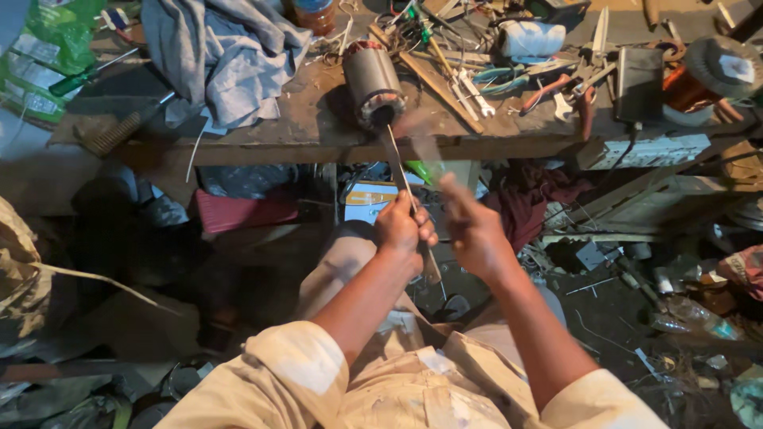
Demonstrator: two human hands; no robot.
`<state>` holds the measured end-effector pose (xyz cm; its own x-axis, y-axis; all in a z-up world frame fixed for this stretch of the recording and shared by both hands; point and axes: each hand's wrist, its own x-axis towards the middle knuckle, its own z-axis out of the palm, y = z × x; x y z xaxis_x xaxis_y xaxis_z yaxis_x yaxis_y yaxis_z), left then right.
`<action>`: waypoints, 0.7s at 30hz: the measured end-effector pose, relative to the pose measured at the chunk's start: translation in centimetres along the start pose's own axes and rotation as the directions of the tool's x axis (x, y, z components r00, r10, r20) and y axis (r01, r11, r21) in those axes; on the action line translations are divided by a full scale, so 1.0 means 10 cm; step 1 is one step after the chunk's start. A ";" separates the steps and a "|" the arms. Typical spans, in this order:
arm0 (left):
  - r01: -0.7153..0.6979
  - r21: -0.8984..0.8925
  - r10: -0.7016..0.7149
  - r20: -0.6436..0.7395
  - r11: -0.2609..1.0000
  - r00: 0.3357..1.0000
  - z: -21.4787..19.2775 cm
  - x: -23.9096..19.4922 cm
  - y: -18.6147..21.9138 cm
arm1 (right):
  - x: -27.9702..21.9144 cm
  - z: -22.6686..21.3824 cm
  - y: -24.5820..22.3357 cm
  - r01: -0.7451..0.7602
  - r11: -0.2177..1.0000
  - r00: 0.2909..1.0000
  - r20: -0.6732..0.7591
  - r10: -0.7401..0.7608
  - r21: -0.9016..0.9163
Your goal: The person holds a cylindrical motor rotor and repeatedly taps its end with a hammer while inserting a metal bar into the rotor's center. The person rotates the rotor and continues hammering the bar to adjust or seat internal components.
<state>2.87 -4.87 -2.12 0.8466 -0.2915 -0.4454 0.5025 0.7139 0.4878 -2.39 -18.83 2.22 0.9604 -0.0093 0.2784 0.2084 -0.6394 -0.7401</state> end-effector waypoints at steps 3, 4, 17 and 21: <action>0.009 -0.004 -0.009 0.018 1.000 1.000 -0.03 0.03 0.07 | 0.11 -0.11 -0.06 0.179 0.978 0.982 0.075 -0.172 -0.110; 0.009 -0.005 -0.009 0.024 1.000 1.000 -0.06 0.06 0.09 | 0.14 -0.12 -0.08 0.254 0.960 0.967 0.049 -0.250 -0.121; 0.064 -0.076 -0.054 0.129 0.995 0.990 -0.40 0.62 0.20 | 0.11 0.12 -0.13 0.135 0.991 0.983 -0.122 -0.136 -0.015; 0.016 -0.040 -0.011 0.124 0.999 0.992 -0.30 0.50 0.26 | 0.12 0.15 -0.13 0.203 0.977 0.977 -0.049 -0.206 -0.059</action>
<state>7.86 -2.63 -5.32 0.8561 -0.3762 -0.3544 0.5088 0.7339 0.4500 -1.24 -16.87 2.58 0.8868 0.0845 0.4544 0.3874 -0.6723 -0.6309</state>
